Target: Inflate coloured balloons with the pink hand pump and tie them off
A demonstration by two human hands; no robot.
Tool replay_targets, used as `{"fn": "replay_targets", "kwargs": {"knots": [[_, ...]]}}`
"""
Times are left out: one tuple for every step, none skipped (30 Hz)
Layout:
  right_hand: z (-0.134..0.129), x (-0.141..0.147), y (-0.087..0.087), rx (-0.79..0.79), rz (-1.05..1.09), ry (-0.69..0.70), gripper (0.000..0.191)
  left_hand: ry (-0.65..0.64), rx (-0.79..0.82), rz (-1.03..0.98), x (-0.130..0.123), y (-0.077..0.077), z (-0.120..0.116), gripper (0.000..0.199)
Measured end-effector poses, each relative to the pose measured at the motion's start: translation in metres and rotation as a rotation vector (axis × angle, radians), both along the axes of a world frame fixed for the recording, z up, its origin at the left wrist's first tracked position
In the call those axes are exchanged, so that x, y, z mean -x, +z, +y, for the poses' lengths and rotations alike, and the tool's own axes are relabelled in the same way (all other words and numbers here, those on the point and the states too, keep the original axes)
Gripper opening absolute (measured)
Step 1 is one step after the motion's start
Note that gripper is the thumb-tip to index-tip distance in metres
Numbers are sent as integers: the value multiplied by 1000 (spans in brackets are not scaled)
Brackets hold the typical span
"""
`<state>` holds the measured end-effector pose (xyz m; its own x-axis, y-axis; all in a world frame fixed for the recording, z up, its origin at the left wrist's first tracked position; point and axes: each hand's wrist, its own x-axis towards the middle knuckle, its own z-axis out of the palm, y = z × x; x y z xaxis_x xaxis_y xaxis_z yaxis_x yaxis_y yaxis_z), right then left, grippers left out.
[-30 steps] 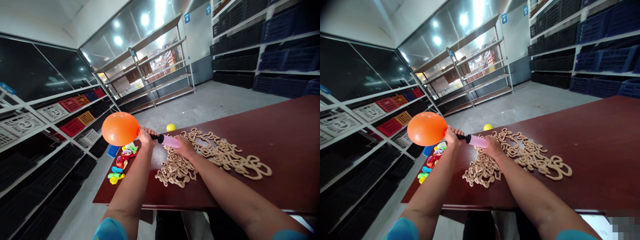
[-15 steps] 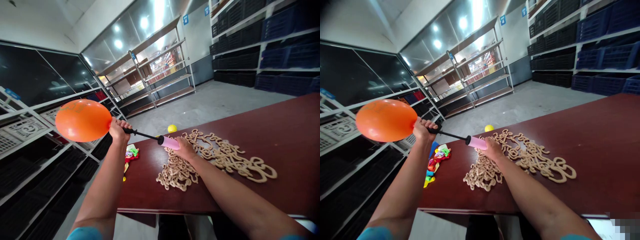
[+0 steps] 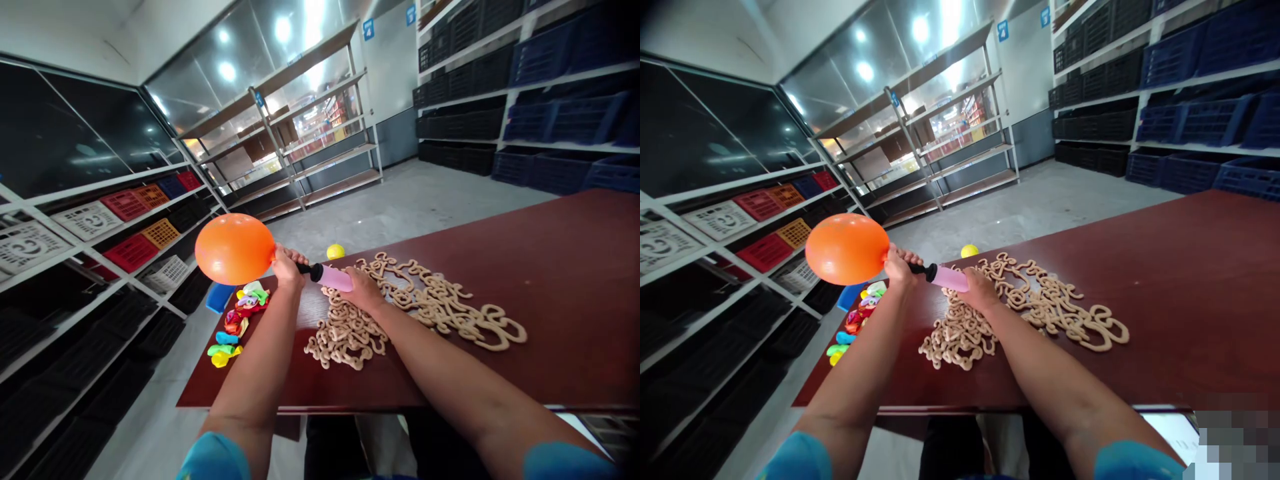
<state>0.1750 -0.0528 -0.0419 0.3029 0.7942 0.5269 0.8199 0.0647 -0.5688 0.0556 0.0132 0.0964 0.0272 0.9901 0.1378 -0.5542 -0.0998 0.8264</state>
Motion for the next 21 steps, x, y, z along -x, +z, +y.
{"fn": "replay_targets", "kwargs": {"knots": [[0, 1, 0, -7, -11, -6, 36, 3, 2, 2, 3, 4, 1, 45], [-1, 1, 1, -18, -20, -9, 35, 6, 0, 3, 8, 9, 2, 45], [-1, 2, 1, -30, -29, -10, 35, 6, -9, 5, 14, 16, 3, 44], [-1, 2, 1, -43, -36, -9, 36, 5, -24, 5, 21, 25, 4, 44], [-1, 3, 2, -53, -40, -7, 36, 3, -44, 4, 29, 35, 5, 44], [-1, 3, 2, -62, -42, -6, 36, 4, -65, 3, 36, 45, 6, 44], [-1, 3, 2, -69, -41, -6, 36, 6, -83, 4, 44, 56, 7, 44], [-1, 3, 3, -73, -40, -6, 35, 13, -98, 5, 52, 67, 8, 44], [0, 3, 3, -75, -37, -7, 35, 25, -108, 6, 59, 77, 8, 44], [0, 3, 3, -77, -35, -9, 35, 33, -113, 10, 65, 86, 8, 44], [0, 3, 2, -78, -33, -11, 34, 39, -116, 14, 69, 94, 9, 43], [0, 3, 2, -78, -31, -12, 34, 42, -118, 18, 73, 99, 9, 43], [1, 3, 1, -76, -28, -9, 35, 42, -121, 20, 75, 102, 9, 43], [1, 3, 1, -74, -21, -5, 35, 41, -124, 20, 75, 103, 10, 43], [1, 2, 0, -69, -14, 1, 36, 41, -127, 17, 74, 102, 11, 43], [1, 2, 0, -66, -5, 7, 36, 41, -129, 12, 72, 98, 11, 43], [0, 1, -1, -63, 4, 12, 37, 42, -127, 8, 68, 92, 12, 43], [0, 1, -1, -59, 9, 12, 38, 40, -120, 6, 63, 85, 13, 44], [0, 0, -1, -54, 12, 8, 37, 37, -106, 6, 56, 77, 13, 44], [0, 0, -1, -46, 13, 4, 37, 30, -89, 9, 49, 68, 13, 45], [1, -1, -2, -38, 13, 1, 36, 24, -71, 11, 41, 58, 13, 45]]}}
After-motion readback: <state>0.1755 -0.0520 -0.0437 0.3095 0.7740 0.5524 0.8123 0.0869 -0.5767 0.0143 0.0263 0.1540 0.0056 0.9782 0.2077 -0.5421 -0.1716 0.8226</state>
